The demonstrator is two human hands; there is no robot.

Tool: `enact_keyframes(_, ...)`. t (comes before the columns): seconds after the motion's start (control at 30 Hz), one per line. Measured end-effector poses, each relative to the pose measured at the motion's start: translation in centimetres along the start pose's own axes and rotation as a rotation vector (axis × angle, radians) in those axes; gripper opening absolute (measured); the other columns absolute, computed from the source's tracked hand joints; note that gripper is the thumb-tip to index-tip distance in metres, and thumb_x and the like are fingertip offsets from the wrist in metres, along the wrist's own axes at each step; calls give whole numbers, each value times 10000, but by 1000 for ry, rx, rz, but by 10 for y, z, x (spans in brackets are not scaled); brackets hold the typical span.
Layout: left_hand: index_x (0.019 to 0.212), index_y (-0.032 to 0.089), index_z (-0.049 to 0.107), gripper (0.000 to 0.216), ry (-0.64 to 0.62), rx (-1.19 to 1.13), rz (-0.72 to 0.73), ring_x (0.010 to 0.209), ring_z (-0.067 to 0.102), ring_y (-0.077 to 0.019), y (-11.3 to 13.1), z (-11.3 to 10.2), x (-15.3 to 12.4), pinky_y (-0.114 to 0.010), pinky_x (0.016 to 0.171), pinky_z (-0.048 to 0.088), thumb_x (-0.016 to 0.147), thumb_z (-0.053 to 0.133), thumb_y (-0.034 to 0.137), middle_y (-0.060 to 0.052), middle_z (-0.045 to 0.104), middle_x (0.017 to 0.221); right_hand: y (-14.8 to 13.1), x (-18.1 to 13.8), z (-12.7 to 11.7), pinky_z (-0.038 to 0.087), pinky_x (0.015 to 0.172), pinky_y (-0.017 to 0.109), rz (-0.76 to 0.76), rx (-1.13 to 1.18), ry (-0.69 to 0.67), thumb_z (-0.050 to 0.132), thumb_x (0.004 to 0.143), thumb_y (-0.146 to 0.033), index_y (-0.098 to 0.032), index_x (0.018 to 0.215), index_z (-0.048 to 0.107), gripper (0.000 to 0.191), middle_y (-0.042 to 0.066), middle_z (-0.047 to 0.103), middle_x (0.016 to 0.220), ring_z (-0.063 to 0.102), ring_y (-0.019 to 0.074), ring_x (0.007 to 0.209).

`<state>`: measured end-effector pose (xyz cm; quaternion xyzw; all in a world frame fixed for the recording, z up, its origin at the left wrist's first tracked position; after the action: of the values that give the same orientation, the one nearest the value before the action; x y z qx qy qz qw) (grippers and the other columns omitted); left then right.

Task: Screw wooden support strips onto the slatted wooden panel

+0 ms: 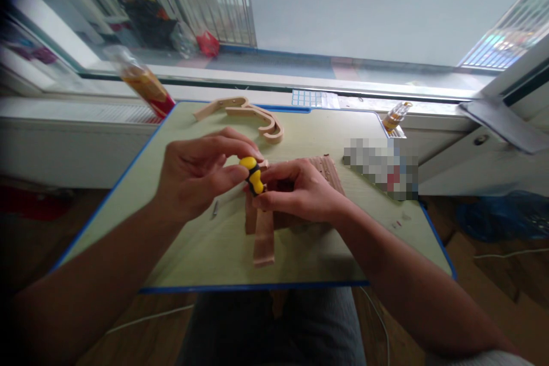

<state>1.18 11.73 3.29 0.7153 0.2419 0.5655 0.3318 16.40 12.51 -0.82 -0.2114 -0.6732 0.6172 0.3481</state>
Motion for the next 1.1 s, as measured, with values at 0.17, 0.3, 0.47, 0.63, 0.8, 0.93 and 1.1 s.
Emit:
enact_keyframes(0.17,1047,251,898,227,-14,-9,-22,949,746,-224,1,1,-1,-385,838,626,884,768,160,-62,831,1010,7,-1,0,436,572,205,16,23,2,954,804,-208,-123,913,787,217,-29,658,762,561,85,669)
enact_keyframes(0.3,1098,252,899,230,-33,-21,-26,974,749,-235,1,2,-3,-401,859,624,925,750,219,-77,831,1059,9,-1,1,414,547,207,22,20,0,953,814,-233,-133,884,728,256,-49,597,740,516,79,640)
enact_keyframes(0.47,1127,267,866,309,-6,-15,-13,954,718,-236,-3,2,-4,-399,844,591,836,944,333,-68,804,1005,7,-1,2,422,576,236,26,-23,4,952,828,-272,-149,942,718,288,-39,595,782,506,92,663)
enact_keyframes(0.63,1024,267,827,347,48,-31,-1,889,688,-207,-4,0,-2,-375,801,564,763,1024,381,-43,773,955,10,-2,1,383,565,244,17,-65,35,963,814,-273,-167,953,694,321,-52,568,781,464,92,656)
enact_keyframes(0.8,1055,282,861,250,31,-38,11,900,689,-194,-2,1,-2,-362,811,573,832,972,300,-42,787,981,9,-1,0,348,530,224,16,-72,43,979,782,-268,-165,919,692,334,-81,511,720,436,81,629)
enact_keyframes(0.93,1100,298,884,229,2,-37,-1,925,707,-190,-1,2,-2,-358,832,591,878,910,247,-46,799,1032,5,-1,1,359,528,219,27,-54,20,938,838,-308,-142,892,750,256,-68,509,698,443,80,624)
enact_keyframes(1.1,1102,304,899,239,-13,0,-15,962,719,-200,-1,2,-1,-357,839,604,901,833,193,-47,809,1058,3,-1,1,423,563,225,23,-20,4,925,857,-335,-139,900,805,234,-17,623,751,539,106,678)
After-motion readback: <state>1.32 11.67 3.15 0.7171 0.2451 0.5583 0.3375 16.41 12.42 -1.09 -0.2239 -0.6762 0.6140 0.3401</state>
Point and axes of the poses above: each hand's wrist, its own x-axis towards the middle knuckle, its own z-axis out of the palm, y = z × x, the point moved 7 cm from there along x, towards the middle knuckle
